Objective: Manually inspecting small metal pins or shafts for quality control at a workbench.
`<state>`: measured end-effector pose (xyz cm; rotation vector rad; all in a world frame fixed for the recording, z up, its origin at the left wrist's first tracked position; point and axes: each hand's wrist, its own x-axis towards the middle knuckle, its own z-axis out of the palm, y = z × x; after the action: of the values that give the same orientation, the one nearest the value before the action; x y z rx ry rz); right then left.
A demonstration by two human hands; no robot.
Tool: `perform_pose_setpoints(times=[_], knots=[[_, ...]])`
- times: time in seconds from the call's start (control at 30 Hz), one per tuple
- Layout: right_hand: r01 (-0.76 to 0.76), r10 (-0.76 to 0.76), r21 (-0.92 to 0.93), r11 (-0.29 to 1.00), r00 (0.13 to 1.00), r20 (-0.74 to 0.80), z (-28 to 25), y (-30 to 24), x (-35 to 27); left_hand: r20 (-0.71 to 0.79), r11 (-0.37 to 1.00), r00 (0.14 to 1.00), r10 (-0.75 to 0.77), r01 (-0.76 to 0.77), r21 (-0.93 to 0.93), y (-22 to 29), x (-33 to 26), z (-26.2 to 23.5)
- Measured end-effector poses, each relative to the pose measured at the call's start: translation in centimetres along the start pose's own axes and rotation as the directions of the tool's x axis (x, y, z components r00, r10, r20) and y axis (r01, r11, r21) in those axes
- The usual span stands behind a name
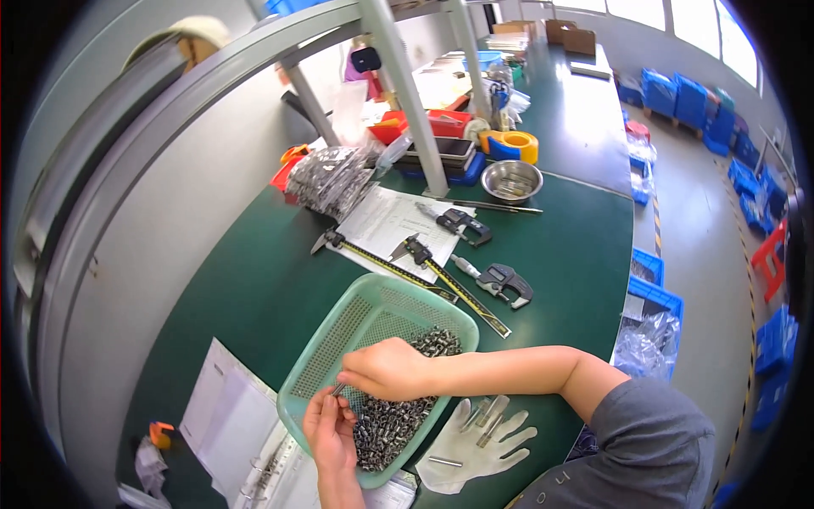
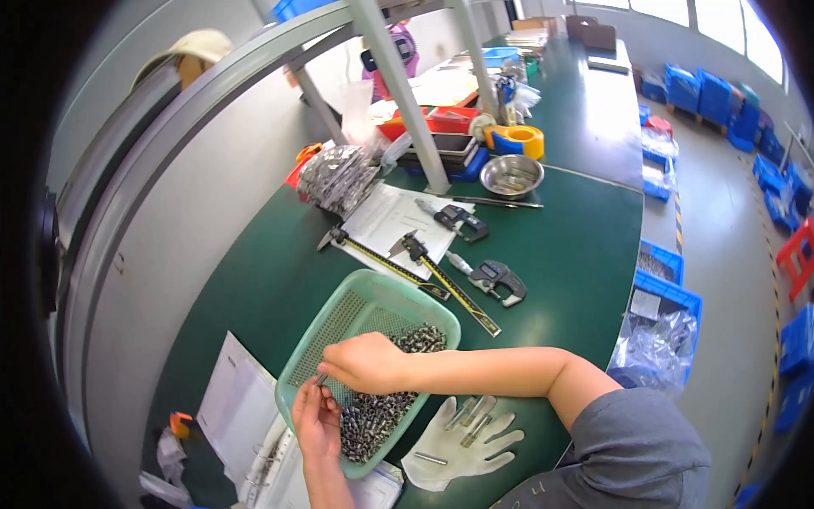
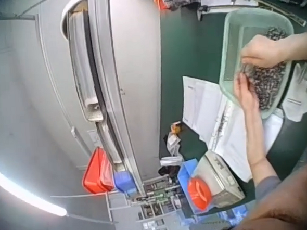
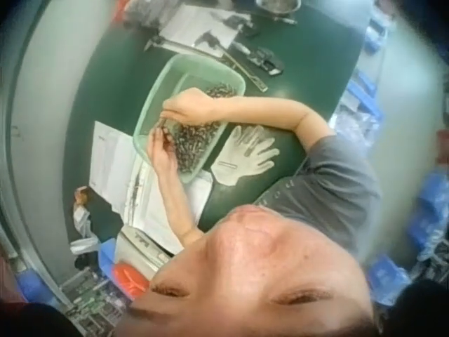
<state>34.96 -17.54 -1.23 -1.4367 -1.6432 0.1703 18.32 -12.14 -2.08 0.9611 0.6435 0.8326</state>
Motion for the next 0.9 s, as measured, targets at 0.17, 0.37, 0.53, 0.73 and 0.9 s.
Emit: perform_pose_setpoints(times=[0.17,0.37,0.53,0.73,0.9], knots=[[0.035,-0.037,-0.078,0.996,0.999,-0.033,0.0,0.1,-0.2,-0.027,0.996,0.999,-0.033,0.031,-0.085,-0.1,0.3,0.2],[0.122,-0.123,-0.095,0.988,0.992,-0.001,0.3,0.0,-0.5,-0.009,0.999,1.000,0.009,-0.010,-0.047,-0.2,0.1,0.0],[0.080,-0.078,-0.011,0.997,0.989,0.129,0.0,0.5,-0.3,0.061,0.973,0.995,0.077,-0.088,0.212,-1.0,0.3,-0.8],[0.071,-0.123,0.182,0.981,0.947,0.296,-1.2,0.1,-0.5,0.034,0.966,0.999,0.019,-0.027,0.258,-0.5,-0.2,0.4],[0.105,-0.192,0.300,0.948,0.942,0.276,-0.9,0.4,-0.3,0.136,0.966,0.987,0.092,-0.121,0.227,-0.4,-0.3,-0.4]])
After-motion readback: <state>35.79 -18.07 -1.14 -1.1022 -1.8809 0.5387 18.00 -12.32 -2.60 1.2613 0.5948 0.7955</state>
